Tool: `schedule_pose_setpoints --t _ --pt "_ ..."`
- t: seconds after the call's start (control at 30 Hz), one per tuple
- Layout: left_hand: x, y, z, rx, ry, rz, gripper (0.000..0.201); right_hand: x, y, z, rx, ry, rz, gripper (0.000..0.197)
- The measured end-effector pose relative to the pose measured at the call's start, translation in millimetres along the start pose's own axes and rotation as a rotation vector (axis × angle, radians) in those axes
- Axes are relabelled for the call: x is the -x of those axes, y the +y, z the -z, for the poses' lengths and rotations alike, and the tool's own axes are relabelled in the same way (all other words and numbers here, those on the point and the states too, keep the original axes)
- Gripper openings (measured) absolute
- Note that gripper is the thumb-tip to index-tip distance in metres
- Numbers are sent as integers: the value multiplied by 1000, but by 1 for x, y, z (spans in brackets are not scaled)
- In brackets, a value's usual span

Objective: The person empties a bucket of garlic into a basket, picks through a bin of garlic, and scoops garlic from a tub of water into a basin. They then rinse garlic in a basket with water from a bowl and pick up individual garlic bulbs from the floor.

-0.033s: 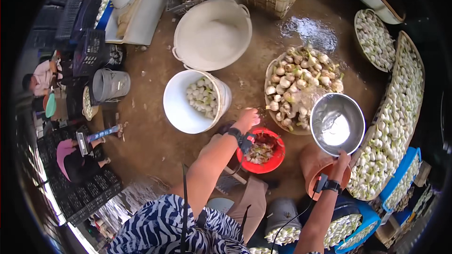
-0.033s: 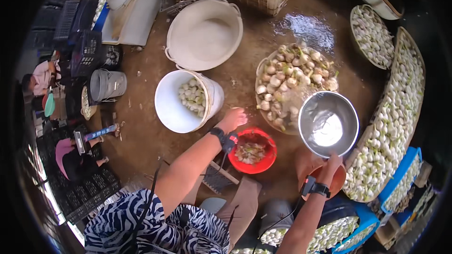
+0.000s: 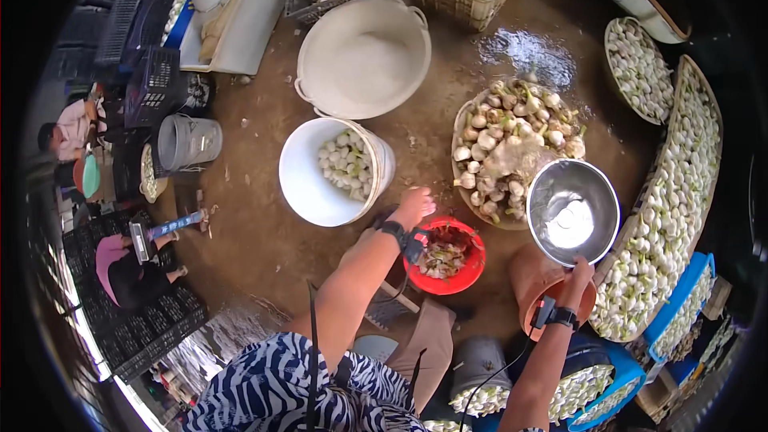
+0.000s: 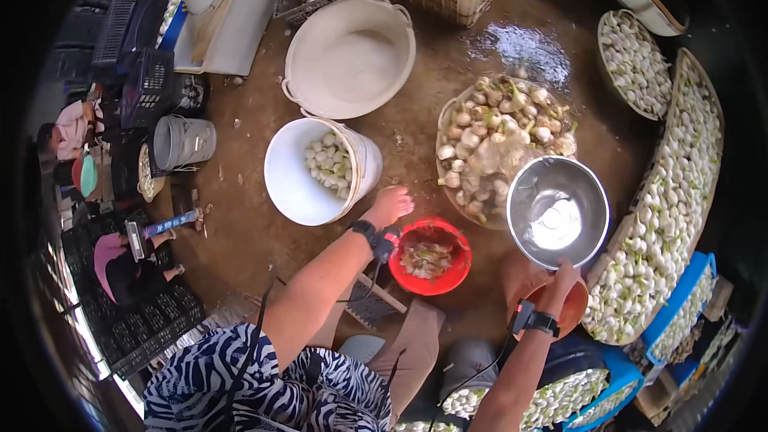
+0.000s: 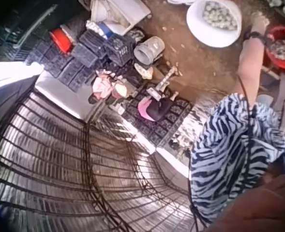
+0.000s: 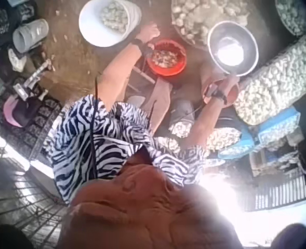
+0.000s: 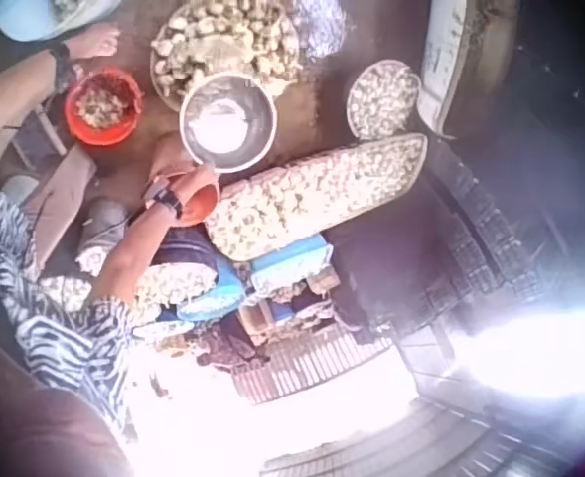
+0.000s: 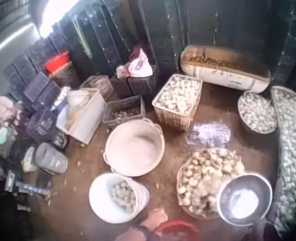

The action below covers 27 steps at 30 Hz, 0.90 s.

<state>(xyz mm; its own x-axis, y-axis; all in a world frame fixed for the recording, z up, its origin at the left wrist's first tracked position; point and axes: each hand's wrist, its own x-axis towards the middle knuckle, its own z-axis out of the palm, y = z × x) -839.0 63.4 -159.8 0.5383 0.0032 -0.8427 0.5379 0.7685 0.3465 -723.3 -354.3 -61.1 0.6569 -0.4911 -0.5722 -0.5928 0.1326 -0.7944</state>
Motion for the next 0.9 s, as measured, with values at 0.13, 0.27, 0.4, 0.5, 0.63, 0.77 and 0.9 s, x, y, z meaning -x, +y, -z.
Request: schedule_pose_setpoints --t 0.13,0.27,0.4,0.5,0.63,0.77,0.9 --pt "37 -23 130 -606 -37 -476 41 13 20 -33 46 -47 -14 35" --pt "57 -37 127 359 385 -170 44 6 0 -10 15 32 -7 37" --pt "70 -14 201 813 515 -190 21 11 18 -44 -32 -54 -71 42" --pt "73 -23 206 585 489 -253 21 31 14 -64 -28 -47 -32 30" --pt "96 -18 232 320 603 -316 21 73 -14 -126 332 -142 217 40" --pt "138 27 340 293 775 -317 29 71 16 -231 262 -273 365 41" --pt "164 71 372 -74 1136 -63 29 110 23 -335 597 -199 777 39"
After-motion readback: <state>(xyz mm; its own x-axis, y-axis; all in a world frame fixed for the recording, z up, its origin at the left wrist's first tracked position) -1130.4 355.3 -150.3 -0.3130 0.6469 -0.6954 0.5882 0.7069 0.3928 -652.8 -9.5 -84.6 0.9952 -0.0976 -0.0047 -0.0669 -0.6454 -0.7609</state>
